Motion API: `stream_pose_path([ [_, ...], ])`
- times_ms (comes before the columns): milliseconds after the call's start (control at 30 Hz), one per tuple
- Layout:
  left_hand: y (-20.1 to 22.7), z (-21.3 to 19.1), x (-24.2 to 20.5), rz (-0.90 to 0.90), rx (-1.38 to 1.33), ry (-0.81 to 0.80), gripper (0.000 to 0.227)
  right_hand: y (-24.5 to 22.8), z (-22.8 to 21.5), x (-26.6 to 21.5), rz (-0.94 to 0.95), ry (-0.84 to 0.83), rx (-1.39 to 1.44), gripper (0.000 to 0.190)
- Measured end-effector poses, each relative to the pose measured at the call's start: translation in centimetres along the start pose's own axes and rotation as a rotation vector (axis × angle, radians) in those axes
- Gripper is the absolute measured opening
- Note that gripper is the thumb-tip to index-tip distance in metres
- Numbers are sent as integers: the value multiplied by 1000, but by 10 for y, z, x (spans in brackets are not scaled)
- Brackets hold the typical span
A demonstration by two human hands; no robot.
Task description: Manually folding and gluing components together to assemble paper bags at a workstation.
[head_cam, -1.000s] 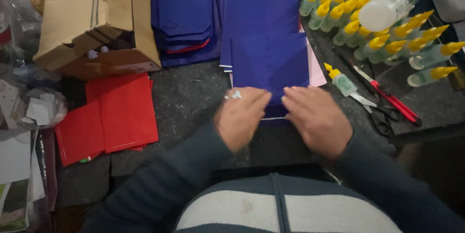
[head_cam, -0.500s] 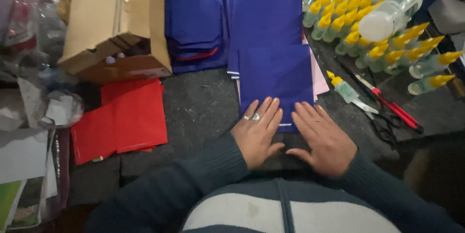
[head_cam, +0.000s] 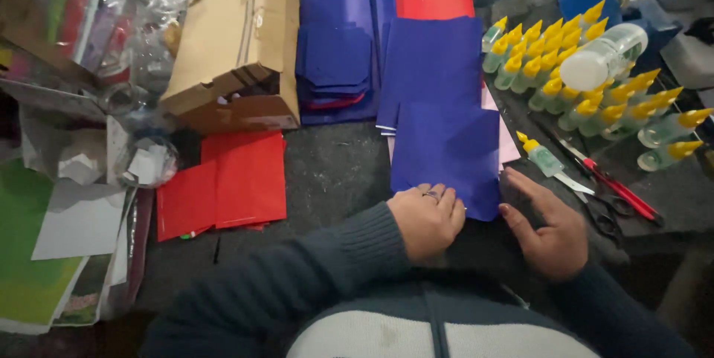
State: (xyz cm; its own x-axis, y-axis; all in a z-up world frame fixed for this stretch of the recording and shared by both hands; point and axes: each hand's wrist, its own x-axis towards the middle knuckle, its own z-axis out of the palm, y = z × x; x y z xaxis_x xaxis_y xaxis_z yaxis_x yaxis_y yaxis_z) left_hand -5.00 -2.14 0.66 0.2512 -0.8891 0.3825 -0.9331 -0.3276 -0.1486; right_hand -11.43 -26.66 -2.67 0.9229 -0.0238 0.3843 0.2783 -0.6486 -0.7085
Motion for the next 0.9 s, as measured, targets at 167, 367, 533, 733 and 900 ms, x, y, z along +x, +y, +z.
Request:
stream_pose_path([
  [167, -16, -41, 3, -13, -62, 84, 33, 6, -1, -3, -5, 23, 1, 45],
  [367, -49, -75, 7, -41, -25, 257, 30, 9, -1, -5, 6, 26, -37, 45],
  [533, -79, -98, 8, -129, 11, 309, 24, 6, 2, 0, -44, 64, -59, 42],
  [733, -105, -110, 12, -183, 74, 465, 26, -19, 11, 64, -132, -11, -274, 40],
  [900, -112, -103, 8, -258, 162, 506, 23, 23, 53, 142, 125, -66, -430, 71],
])
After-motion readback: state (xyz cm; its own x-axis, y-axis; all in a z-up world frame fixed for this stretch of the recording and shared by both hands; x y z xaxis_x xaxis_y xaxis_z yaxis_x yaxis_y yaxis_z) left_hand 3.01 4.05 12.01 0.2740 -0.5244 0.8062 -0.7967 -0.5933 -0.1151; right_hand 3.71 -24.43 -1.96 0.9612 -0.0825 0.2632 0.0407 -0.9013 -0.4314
